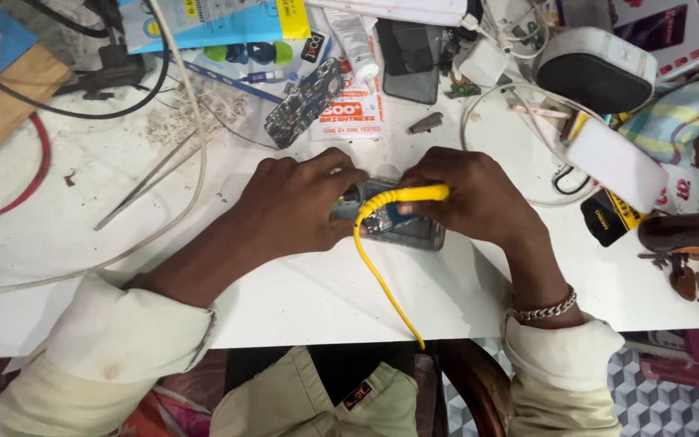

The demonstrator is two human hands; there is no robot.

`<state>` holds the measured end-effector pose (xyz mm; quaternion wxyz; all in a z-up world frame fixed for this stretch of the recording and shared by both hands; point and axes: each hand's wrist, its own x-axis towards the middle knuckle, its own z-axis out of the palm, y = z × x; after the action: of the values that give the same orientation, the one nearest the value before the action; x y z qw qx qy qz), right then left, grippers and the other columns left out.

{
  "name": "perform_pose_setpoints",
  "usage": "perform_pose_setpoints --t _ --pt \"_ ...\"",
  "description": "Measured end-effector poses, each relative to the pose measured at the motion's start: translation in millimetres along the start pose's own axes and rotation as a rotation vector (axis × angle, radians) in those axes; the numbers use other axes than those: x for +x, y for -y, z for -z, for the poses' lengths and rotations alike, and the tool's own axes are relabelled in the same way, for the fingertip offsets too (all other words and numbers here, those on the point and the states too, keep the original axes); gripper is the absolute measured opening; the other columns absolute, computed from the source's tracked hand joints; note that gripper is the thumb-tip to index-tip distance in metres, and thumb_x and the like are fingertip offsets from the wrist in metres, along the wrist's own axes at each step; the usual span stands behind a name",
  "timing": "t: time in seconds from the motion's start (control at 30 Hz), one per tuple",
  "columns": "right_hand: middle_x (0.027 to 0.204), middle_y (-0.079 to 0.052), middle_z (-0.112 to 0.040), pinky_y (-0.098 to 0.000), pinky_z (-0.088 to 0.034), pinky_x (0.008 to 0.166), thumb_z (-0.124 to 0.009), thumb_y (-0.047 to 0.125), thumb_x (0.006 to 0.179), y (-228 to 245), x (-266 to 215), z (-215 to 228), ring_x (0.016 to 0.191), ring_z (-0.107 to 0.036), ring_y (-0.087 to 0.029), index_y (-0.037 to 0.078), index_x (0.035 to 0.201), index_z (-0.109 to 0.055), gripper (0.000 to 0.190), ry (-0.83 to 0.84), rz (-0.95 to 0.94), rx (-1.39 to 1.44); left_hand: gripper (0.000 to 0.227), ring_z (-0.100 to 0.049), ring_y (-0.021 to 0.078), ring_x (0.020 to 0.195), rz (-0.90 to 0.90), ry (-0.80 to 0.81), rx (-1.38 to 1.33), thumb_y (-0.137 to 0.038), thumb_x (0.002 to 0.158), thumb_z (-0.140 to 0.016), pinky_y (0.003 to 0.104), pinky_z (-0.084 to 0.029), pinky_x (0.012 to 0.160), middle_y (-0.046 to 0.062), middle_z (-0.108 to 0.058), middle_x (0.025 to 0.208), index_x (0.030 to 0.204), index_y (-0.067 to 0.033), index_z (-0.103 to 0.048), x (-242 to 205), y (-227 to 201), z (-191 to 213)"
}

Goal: The person uses a soldering iron and a small tool to work on a circuit board placed on a cluttered workbench. They repeatedly apply heat and manipulate components on the board throughout the clip.

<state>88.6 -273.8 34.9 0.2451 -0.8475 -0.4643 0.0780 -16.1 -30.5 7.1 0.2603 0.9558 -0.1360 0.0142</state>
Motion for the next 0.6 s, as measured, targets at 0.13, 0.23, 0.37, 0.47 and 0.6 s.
perform_pose_setpoints --t 0.13,0.23,0.37,0.47,0.6 --pt "0.094 -0.007 -0.073 -0.0395 -0.055 0.069 -0.087 0.028 0.073 6 3 -2 0.082 -0.071 -0.030 0.013 0.104 -0.077 0.036 0.069 -0.030 -0.078 0.057 -0.070 0.0347 0.077 0.004 -0.057 0.111 -0.024 0.062 -0.085 0.051 -0.053 0.067 0.005 -0.066 0.114 0.116 -0.0162 -0.070 -2 -4 -1" --pt "0.093 -0.007 -0.073 -0.0415 -0.055 0.068 -0.087 0.031 0.075 5 3 -7 0.082 -0.071 -0.031 0.014 0.103 -0.076 0.035 0.047 -0.015 -0.144 0.049 -0.070 0.0345 0.075 0.004 -0.043 0.111 -0.028 0.066 -0.086 0.051 -0.052 0.064 0.006 -0.065 0.109 0.109 -0.0124 -0.070 -1 -3 -2" --pt "0.090 -0.007 -0.074 -0.0425 -0.054 0.066 -0.086 0.031 0.075 1 2 -13 0.080 -0.071 -0.032 0.013 0.099 -0.074 0.033 0.035 -0.040 -0.152 0.051 -0.069 0.0353 0.071 -0.027 -0.083 0.088 -0.039 0.067 -0.089 0.052 -0.051 0.061 0.007 -0.065 0.105 0.106 -0.0119 -0.071 -1 -1 -3" --pt "0.087 -0.009 -0.073 -0.0439 -0.053 0.065 -0.088 0.027 0.074 -4 0 -15 0.078 -0.070 -0.033 0.010 0.093 -0.071 0.030 0.039 -0.041 -0.197 0.050 -0.069 0.0339 0.071 -0.042 -0.108 0.077 -0.033 0.063 -0.086 0.050 -0.052 0.061 0.006 -0.066 0.104 0.106 -0.0136 -0.072 -1 1 -5" --pt "0.082 -0.010 -0.072 -0.0448 -0.053 0.064 -0.086 0.016 0.066 -8 0 -18 0.074 -0.069 -0.034 0.009 0.088 -0.069 0.028 0.048 -0.011 -0.202 0.042 -0.068 0.0345 0.066 -0.067 -0.165 0.046 -0.041 0.076 -0.084 0.050 -0.051 0.058 0.007 -0.066 0.100 0.104 -0.0113 -0.072 -1 5 -7"
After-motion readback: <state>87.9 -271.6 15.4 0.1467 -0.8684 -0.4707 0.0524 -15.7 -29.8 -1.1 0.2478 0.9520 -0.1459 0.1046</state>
